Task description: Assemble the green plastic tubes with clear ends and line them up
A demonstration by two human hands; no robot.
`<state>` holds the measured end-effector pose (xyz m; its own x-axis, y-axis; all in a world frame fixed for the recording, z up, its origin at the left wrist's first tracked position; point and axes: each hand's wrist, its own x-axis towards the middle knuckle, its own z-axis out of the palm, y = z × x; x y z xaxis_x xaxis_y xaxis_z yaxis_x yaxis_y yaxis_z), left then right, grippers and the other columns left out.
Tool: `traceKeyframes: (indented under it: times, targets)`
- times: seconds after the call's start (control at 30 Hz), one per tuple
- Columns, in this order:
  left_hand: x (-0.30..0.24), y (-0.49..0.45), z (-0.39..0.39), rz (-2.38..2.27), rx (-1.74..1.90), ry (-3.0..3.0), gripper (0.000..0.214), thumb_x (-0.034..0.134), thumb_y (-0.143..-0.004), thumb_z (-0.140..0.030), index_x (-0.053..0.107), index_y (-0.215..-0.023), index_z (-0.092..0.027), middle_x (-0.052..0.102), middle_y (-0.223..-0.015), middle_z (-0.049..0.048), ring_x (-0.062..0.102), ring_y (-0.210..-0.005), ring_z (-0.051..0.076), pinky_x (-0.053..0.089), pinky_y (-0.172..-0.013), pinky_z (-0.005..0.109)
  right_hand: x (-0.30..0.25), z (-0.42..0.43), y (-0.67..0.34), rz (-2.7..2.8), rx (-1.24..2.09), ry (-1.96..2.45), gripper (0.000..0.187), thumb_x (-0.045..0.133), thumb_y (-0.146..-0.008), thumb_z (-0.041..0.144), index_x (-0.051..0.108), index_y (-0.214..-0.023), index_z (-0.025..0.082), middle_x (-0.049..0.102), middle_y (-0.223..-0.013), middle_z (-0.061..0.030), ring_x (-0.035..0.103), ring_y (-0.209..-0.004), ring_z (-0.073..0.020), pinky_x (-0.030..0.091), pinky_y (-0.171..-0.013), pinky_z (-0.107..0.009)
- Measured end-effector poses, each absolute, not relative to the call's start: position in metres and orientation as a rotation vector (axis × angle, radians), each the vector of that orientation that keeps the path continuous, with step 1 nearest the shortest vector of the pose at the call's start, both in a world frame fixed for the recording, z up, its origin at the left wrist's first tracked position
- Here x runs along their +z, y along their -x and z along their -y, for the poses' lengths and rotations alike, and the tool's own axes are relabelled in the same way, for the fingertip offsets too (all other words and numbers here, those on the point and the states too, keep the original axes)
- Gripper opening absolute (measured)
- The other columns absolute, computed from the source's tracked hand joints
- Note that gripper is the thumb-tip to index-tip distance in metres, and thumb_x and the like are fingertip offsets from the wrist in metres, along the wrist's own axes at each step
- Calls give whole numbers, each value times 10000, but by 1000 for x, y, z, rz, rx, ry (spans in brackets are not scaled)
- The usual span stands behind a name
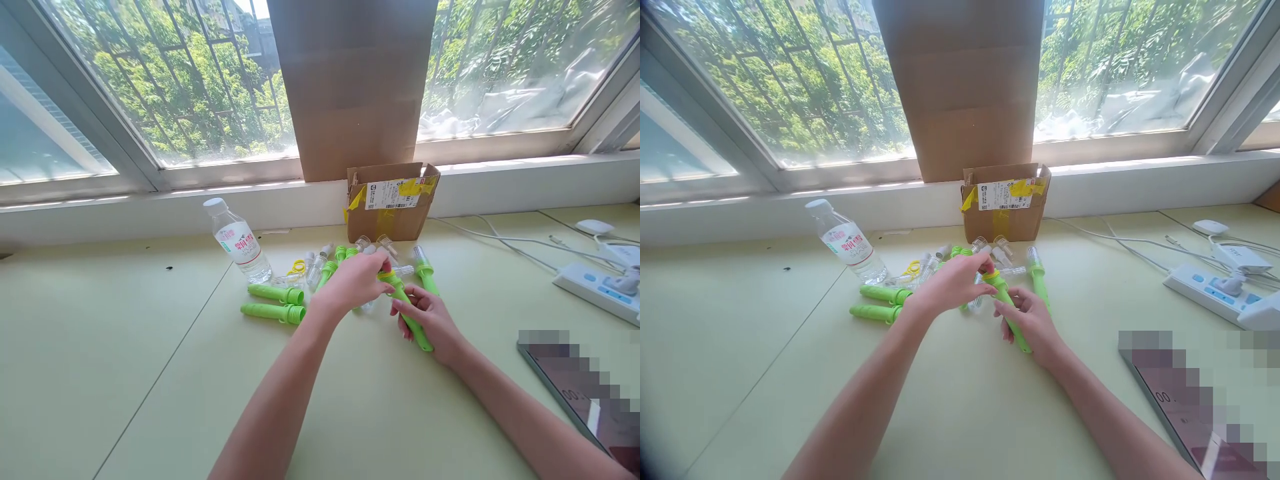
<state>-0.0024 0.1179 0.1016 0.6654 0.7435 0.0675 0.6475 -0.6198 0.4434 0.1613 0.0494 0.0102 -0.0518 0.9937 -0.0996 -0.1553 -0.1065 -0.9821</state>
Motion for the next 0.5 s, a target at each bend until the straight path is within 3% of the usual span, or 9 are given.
traceKeyframes:
  times: [0.27, 0.4, 0.5]
  targets:
    - [103, 5, -118, -1079, 317, -2504, 205, 622, -787, -295, 508, -937, -216, 639, -898, 9, 582, -782, 170, 398, -598, 252, 17, -48, -161, 1153, 1457, 1056, 306, 602, -835, 468, 610, -975, 195, 645, -849, -48, 572, -644, -134, 462, -568, -262]
    - [104, 4, -117, -1101, 306, -2541, 195, 617, -794, -309, 519, -927, -206, 639, -877, 16, 583, -775, 177, 403, -618, 265, 17, -49, -161, 1165, 1464, 1088, 322, 565, -848, 499, 602, -959, 199, 627, -803, -26, 497, -517, -90, 395, -468, -231]
    - [105, 3, -116, -1057, 311, -2528, 242, 642, -771, -318, 516, -948, -211, 638, -937, 17, 585, -845, 188, 420, -656, 268, 15, -50, -163, 1140, 1442, 1153, 345, 649, -787, 482, 587, -989, 210, 606, -709, 8, 428, -433, -70, 334, -398, -215]
